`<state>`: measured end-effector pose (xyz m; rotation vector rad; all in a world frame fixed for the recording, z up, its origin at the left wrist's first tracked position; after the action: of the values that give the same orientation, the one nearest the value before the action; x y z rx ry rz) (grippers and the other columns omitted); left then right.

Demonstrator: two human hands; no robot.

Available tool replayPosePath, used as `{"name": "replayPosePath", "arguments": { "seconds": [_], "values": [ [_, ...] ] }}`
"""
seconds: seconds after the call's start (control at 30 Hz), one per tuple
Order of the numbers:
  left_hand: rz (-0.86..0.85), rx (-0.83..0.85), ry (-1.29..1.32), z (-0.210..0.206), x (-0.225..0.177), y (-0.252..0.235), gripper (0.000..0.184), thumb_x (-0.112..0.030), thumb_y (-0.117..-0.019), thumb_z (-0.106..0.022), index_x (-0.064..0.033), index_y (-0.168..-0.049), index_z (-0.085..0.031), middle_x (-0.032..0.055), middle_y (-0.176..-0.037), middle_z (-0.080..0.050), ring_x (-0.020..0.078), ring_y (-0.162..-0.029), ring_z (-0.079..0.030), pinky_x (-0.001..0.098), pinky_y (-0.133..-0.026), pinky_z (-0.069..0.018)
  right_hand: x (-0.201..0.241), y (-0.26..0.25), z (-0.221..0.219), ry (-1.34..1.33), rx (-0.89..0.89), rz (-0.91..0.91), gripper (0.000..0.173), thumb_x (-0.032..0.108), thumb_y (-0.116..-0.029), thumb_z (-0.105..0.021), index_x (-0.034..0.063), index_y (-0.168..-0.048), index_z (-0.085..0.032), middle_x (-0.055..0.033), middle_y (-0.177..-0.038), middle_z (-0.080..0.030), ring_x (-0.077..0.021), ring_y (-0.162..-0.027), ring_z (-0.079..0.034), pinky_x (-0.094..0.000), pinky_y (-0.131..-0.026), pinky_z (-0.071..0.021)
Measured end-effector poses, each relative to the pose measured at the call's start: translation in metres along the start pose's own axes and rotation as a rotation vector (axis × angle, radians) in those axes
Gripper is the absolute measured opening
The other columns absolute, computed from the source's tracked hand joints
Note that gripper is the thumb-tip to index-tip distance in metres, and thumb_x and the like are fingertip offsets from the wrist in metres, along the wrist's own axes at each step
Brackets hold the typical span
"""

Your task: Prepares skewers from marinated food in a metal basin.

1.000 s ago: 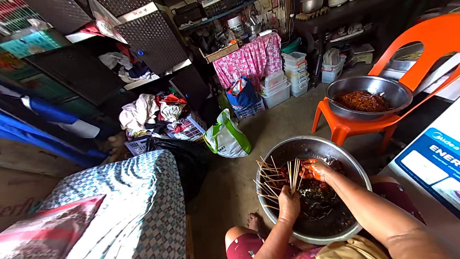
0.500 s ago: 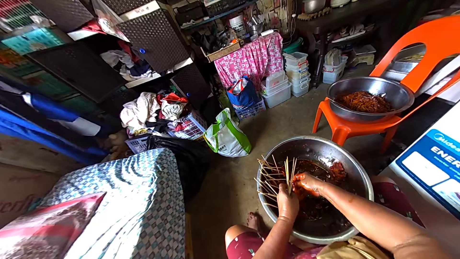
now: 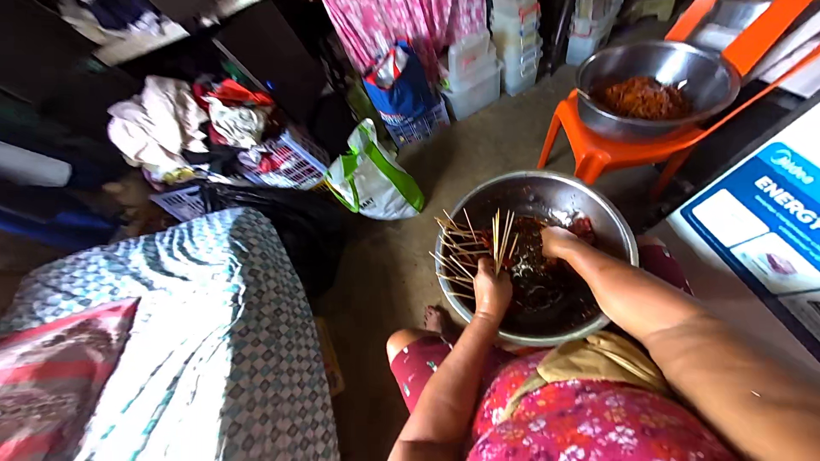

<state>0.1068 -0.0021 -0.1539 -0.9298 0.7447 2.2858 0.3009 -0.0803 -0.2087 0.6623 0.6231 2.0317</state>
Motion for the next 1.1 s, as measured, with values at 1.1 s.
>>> {"name": "replayPosePath", "arguments": {
  "seconds": [1.1],
  "values": [
    [-0.009,0.075,0.011,0.000,0.001,-0.005,0.035,-0.008,-0.0972,-0.057,0.0017,-0.130,-0.056,0.0150,-0.094,-0.069,0.0235,-0.083,-0.069,0.0417,-0.081,-0.0569,0.015,-0.005,0.015,-1.498,0.058,0.124,0.022,-0.006,-0.0999,-0.050,-0.0036,-0.121,-0.049,-0.0143,-0.096,-0.059,-0.0237,-0.074,-0.067,-0.0429,-0.075,-0.0623]
  ]
}}
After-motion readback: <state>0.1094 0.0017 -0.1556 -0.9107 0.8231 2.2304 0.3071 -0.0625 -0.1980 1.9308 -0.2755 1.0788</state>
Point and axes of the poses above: each hand's wrist, its own y-axis away from the middle knuckle, its own z-axis out of the back of the hand, x = y × z, the point moved 5 cm from there along -y, towards the middle knuckle
